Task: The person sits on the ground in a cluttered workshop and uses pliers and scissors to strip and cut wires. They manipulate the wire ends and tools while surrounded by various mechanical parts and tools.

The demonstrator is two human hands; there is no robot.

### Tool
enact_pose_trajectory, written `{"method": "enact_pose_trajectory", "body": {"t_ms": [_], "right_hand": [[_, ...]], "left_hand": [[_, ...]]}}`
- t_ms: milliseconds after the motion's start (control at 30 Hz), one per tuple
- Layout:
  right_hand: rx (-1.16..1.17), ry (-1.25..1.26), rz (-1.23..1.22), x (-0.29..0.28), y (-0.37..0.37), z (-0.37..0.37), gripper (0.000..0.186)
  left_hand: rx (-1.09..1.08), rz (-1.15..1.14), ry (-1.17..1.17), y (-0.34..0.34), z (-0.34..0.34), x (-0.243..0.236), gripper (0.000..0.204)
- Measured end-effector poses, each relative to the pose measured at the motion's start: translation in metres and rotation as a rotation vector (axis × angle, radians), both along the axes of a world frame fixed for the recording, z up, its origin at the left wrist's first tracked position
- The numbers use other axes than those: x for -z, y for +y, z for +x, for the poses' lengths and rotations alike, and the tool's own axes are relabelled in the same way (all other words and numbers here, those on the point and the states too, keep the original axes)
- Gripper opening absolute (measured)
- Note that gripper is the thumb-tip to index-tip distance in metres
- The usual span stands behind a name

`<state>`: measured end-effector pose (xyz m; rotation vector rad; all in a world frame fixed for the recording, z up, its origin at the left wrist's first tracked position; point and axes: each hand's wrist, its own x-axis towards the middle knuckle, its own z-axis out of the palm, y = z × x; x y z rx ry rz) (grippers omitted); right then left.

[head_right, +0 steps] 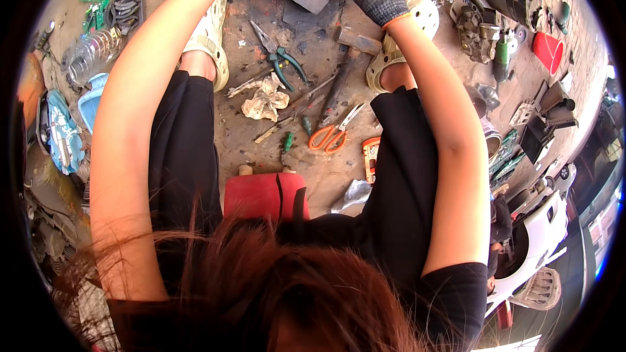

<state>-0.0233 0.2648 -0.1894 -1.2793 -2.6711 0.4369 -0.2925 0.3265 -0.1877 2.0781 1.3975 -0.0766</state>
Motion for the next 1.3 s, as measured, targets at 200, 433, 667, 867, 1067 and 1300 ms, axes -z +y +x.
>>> {"method": "enact_pose_trajectory", "body": {"t_ms": [200, 433, 667, 867, 1067, 1300], "right_hand": [[0.079, 0.141, -0.059, -0.017, -0.004, -0.009, 0.041], [0.076, 0.354, -0.176, -0.025, -0.007, -0.039, 0.035], [0.116, 0.268, -0.164, -0.017, -0.001, -0.059, 0.034], [0.078, 0.267, -0.142, -0.018, 0.003, -0.064, 0.038], [0.118, 0.184, -0.126, -0.016, 0.001, -0.066, 0.039], [0.125, 0.170, -0.095, -0.008, 0.002, -0.069, 0.039]], "left_hand": [[-0.151, 0.107, -0.084, -0.023, 0.009, -0.023, 0.018], [0.023, 0.247, 0.068, -0.020, 0.015, -0.019, 0.020], [0.152, 0.108, 0.063, -0.015, 0.005, -0.021, 0.027], [0.117, 0.007, 0.086, -0.001, 0.007, -0.015, 0.028], [0.217, -0.070, 0.313, 0.013, 0.026, -0.035, 0.029], [0.319, 0.049, 0.436, 0.024, 0.030, -0.006, 0.029]]}}
